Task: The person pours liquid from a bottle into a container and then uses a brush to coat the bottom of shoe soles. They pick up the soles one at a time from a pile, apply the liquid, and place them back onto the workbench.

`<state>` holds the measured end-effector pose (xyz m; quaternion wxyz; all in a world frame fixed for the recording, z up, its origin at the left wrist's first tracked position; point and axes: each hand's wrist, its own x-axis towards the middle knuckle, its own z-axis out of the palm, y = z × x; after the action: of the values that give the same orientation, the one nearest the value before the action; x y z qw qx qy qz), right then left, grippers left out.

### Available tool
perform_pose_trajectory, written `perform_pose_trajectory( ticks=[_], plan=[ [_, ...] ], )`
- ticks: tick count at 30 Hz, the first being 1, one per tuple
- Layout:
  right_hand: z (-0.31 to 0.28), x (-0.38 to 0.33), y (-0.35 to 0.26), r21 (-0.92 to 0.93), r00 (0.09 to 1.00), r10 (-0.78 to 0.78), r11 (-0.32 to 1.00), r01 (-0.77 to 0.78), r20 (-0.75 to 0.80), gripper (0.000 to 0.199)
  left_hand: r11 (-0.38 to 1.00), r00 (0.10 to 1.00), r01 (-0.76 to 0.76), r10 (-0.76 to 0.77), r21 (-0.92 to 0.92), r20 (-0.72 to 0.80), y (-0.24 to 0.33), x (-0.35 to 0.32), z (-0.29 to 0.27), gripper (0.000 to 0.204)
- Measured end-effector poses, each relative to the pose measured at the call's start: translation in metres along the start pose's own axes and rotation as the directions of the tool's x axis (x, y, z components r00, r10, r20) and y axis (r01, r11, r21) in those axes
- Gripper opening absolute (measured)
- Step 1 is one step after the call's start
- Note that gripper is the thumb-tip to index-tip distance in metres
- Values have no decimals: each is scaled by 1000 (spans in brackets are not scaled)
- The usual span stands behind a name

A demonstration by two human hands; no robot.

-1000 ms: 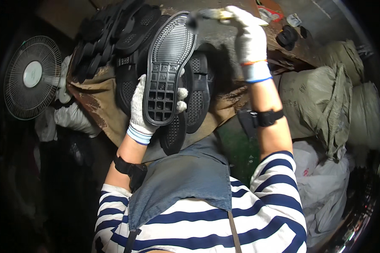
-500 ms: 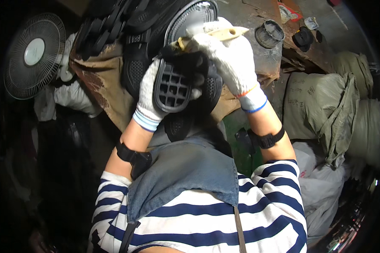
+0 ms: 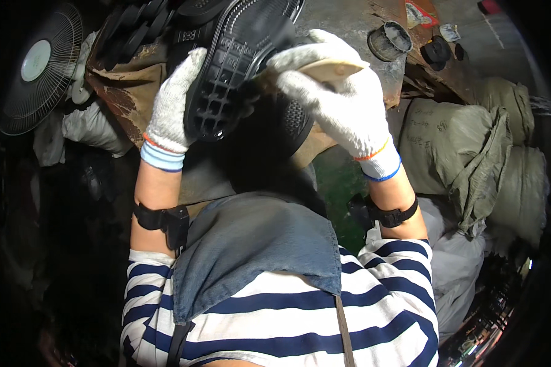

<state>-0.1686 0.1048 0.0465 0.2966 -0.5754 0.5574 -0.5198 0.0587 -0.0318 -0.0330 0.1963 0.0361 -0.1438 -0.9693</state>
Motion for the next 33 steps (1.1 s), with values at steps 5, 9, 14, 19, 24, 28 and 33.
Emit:
perform_pose_trajectory(
  ticks=[5,9,14,19,24,28,33],
  plan=[
    [-23,14,21,-58,980,11,998,-23,-196,17,937,989,21,33,349,-146,-9,-13,12,56],
    [-40,32,53,-139,966,-72,990,38,-249,17,988,997,25,-13,153,-80,-22,-19,3,56],
    [-25,46,56,-784,807,-584,460,416,86,19,970,994,96,-106,-222,-30,-48,-27,-9,68],
    [25,22,92,-660,736,-639,456,597,224,28,875,997,70,-43,-480,67,-78,-35,-32,72],
    [9,59,108,-740,774,-591,413,531,225,21,825,999,21,-33,-565,-11,-80,-35,-22,78],
    [18,65,98,-765,758,-616,378,522,213,16,879,998,56,-32,-473,58,-83,-32,-33,77],
    [14,67,89,-838,822,-560,399,371,98,11,882,1000,20,-14,-472,16,-78,-29,-37,75]
  ],
)
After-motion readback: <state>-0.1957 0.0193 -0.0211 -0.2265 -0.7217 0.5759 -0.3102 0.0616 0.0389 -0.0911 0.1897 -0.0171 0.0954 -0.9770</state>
